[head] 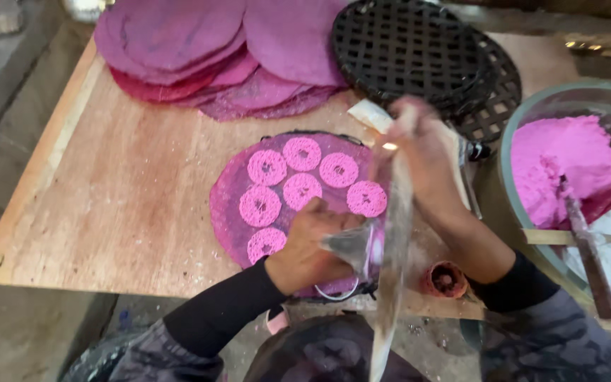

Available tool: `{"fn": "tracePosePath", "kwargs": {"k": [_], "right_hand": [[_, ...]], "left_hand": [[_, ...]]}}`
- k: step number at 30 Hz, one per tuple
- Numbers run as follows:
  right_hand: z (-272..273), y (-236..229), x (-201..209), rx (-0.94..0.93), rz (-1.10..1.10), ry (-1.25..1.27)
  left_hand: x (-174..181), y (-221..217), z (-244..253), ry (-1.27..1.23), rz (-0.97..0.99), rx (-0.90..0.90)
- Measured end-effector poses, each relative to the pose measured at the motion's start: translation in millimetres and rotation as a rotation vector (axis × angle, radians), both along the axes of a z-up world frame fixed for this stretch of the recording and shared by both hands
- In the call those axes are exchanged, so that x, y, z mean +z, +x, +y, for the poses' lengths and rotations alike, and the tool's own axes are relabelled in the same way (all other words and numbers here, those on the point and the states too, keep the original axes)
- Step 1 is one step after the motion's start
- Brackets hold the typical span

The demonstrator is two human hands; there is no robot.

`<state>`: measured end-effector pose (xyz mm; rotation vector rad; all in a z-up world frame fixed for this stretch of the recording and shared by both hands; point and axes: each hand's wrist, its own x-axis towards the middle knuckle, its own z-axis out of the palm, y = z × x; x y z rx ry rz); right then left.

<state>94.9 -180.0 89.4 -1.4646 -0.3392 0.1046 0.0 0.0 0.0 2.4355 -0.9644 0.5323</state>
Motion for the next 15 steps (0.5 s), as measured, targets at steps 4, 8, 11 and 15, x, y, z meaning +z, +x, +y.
{"fn": "tracePosePath", "kwargs": {"k": [4,8,11,15], "right_hand": [[-11,-33,-5,0.192,-0.117,-0.309],[-28,-70,4,0.142,-0.46,-0.505],[-51,-73,25,0.219,-0.617,-0.414],[-69,-68,28,0.207,-0.395,0.025]], "left_hand": [[25,-16,6,0.014,-0.033,0.093],[31,-27,17,0.11,0.241,0.042],[35,-21,39,0.075,0.466,0.016],[30,-13,54,-0.274,0.468,-0.004]]}}
